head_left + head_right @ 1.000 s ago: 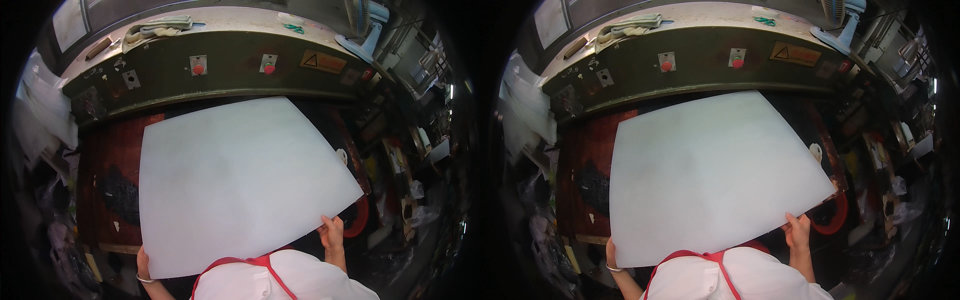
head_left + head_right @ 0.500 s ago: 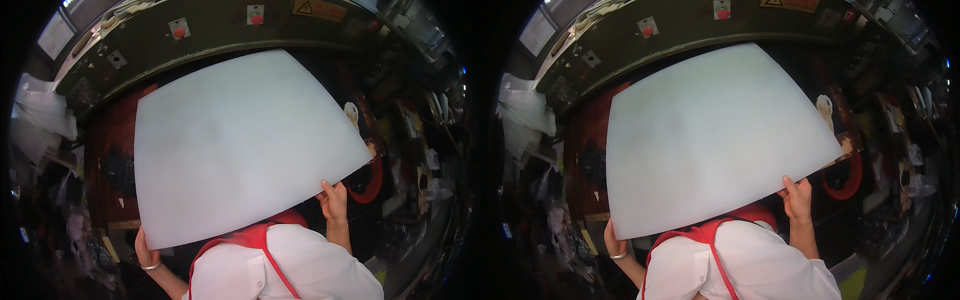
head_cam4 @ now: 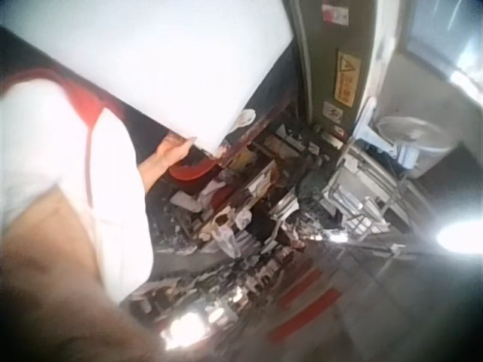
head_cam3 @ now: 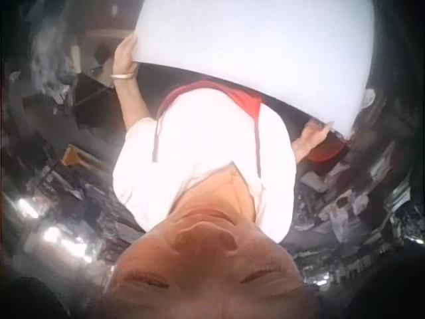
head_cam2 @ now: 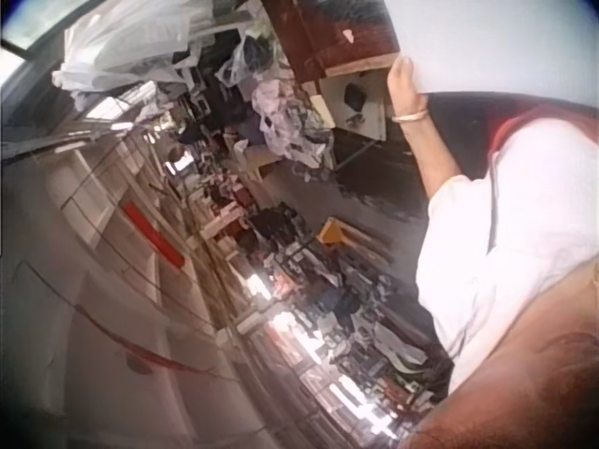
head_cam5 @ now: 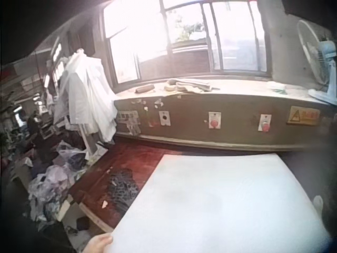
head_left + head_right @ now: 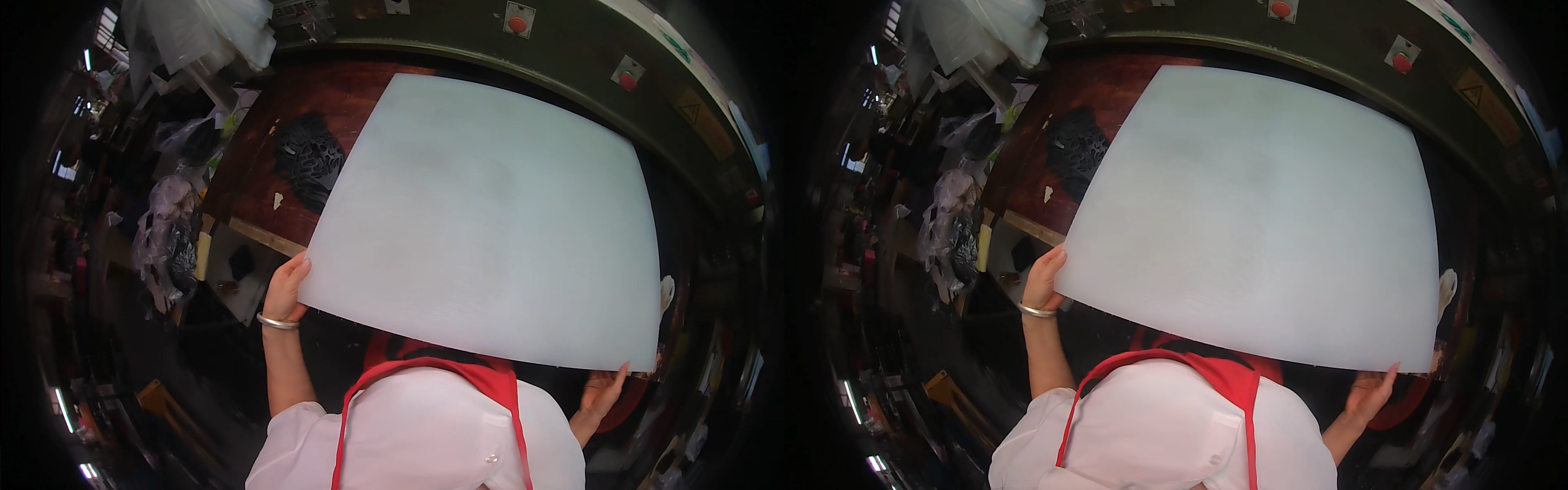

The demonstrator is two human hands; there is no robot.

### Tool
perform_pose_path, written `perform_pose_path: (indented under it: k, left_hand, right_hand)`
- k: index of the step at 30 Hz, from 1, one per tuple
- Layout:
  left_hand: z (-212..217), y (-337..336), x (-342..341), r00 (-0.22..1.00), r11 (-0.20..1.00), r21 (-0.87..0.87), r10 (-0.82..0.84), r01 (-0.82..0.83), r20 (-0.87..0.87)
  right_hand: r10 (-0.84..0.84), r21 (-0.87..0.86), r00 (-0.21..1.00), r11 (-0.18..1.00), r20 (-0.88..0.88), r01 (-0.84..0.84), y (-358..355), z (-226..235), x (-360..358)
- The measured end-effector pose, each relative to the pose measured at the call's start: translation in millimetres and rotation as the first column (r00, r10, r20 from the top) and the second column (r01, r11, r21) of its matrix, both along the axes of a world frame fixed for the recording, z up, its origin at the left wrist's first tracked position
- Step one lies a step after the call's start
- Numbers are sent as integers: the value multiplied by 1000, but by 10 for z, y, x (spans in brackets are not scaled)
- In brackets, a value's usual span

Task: The person places a white sheet and then a yellow sheet of material onto a cutting machine. They position a metal die on the material, operate the machine to cut out shapes, and then remove the cut pieces and excess material.

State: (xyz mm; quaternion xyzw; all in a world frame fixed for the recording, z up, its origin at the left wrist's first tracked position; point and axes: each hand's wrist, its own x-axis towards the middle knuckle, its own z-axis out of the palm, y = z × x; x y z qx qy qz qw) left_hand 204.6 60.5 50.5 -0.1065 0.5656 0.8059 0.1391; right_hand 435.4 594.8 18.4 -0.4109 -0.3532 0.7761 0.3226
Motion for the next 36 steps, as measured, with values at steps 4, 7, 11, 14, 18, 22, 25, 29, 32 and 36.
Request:
perform_pose_path:
  k: [4, 7, 11, 14, 18, 22, 25, 29, 32, 36]
  left_hand:
    - [-97, -39, -23, 1000, 999, -36, 14, -14, 0]
    - [-144, -47, -48, 1000, 1000, -26, 9, -9, -16]
    - [-184, -52, -113, 999, 999, -47, -13, 12, -31]
    - [-217, -81, -142, 1000, 995, -95, -13, 11, -28]
    - [-309, -202, -280, 997, 992, -119, -54, 49, -47]
    - [-471, -376, -626, 994, 989, -102, -106, 104, -13]
    - [-622, -468, -856, 994, 981, -159, -110, 112, 20]
    - [-733, -609, -1020, 990, 959, -251, -112, 132, 89]
    - [-744, -665, -1102, 989, 928, -343, -135, 146, 55]
    - [-651, -684, -1266, 976, 857, -468, -194, 217, 99]
  right_hand:
    - [-160, 10, 987, 987, 9, 160, 541, -178, 52]
    - [-89, -22, 987, 995, 136, 93, 707, -289, 101]
    - [-184, -34, 957, 980, 224, 197, 823, -380, 137]
    - [-159, -99, 982, 981, 99, 169, 940, -382, 142]
    - [8, 161, 974, 986, 225, -45, 974, -358, 41]
    - [23, 290, 836, 932, 548, -216, 794, -269, -98]
    - [247, 185, 615, 813, 749, -552, 647, -130, -218]
    - [204, 236, 566, 759, 799, -607, 499, 22, -356]
    - [247, 209, 549, 742, 798, -637, 445, 79, -390]
    - [355, 127, 451, 655, 819, -745, 596, 98, -418]
